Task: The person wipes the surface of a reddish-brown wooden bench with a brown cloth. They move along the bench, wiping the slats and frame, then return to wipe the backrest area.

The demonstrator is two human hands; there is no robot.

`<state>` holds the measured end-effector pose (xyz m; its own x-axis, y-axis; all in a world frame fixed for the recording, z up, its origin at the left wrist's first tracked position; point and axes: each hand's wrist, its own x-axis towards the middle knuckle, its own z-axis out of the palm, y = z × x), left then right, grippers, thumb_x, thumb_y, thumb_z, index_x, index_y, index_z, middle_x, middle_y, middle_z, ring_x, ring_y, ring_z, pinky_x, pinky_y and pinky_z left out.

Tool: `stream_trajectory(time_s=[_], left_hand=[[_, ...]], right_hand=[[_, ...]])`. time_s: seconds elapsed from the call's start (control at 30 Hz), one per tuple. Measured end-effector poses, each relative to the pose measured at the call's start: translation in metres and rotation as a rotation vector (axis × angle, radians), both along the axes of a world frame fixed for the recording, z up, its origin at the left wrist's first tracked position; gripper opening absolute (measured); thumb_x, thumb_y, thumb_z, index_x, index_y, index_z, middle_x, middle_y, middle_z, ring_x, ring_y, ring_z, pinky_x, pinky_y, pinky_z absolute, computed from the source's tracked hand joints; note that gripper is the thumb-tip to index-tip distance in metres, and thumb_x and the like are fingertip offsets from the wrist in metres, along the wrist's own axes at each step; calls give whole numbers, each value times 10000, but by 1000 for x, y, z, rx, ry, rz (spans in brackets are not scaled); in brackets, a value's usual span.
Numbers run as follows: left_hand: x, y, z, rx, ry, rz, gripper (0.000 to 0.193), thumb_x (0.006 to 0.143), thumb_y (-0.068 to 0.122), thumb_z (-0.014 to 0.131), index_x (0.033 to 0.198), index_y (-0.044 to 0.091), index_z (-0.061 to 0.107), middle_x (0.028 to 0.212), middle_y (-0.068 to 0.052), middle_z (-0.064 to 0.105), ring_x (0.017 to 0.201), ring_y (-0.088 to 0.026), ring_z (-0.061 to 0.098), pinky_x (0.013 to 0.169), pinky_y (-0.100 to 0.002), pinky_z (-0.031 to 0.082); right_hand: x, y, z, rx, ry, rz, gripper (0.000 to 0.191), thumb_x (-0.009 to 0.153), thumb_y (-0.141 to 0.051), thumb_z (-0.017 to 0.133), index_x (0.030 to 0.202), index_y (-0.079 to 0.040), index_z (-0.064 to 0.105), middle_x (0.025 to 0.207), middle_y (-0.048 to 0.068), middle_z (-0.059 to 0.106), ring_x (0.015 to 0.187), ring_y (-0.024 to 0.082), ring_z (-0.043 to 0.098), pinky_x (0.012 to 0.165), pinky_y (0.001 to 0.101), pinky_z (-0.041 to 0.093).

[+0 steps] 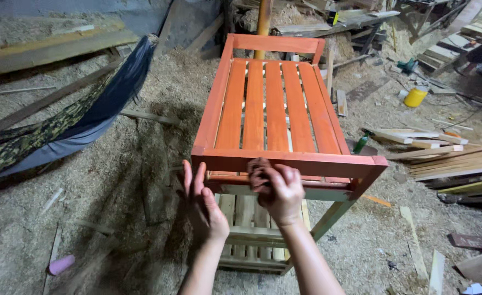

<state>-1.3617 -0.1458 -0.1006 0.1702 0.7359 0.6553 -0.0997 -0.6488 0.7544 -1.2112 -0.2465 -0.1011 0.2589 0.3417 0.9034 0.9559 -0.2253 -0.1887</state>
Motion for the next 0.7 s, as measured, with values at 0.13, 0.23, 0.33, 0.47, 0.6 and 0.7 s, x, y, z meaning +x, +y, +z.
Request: stream_trajectory(time_s=[0.13,0.23,0.33,0.47,0.6,0.7], left_hand=[[10,-15,3,27,22,-33,731,1108,539,159,1492,20,501,1700,-207,281,1577,-389,277,1270,-506,222],[14,-23,4,32,12,-56,716,1112,533,176,1492,23,506,1701,-198,288,1581,-393,283,1279,-504,223],[14,-29,5,60,55,-38,703,1113,518,175,1491,31,513,1702,-193,285,1588,-413,242,1281,-521,187],[16,-31,7,109,86,8,716,1104,522,144,1499,53,513,1708,-188,285,1593,-426,203,1288,-544,126],[8,-23,8,82,121,59,734,1095,550,129,1491,77,527,1690,-183,320,1581,-388,274,1286,-534,140],[1,-10,11,106,-8,74,756,1109,588,122,1506,69,503,1700,-196,318,1593,-382,289,1309,-516,185]], right_hand=[[22,-35,-4,103,71,-56,584,519,-128,794,1090,-80,683,1095,155,654,1011,377,647,902,466,554],[36,-58,-7,181,156,-148,498,615,-105,815,1092,-65,677,1082,145,666,1032,358,662,949,444,556],[42,-77,-8,281,242,-260,429,673,-98,827,1075,-55,680,1058,152,675,1009,339,674,957,430,553],[28,-55,0,335,268,-208,367,712,-73,771,1075,-70,717,1023,115,734,933,256,722,894,362,585],[-19,29,9,323,140,53,299,772,-22,700,1065,-73,718,1029,70,780,1010,244,747,890,356,615],[-58,74,10,182,99,102,345,676,-99,788,1008,-127,697,1088,88,751,985,304,714,877,412,589]])
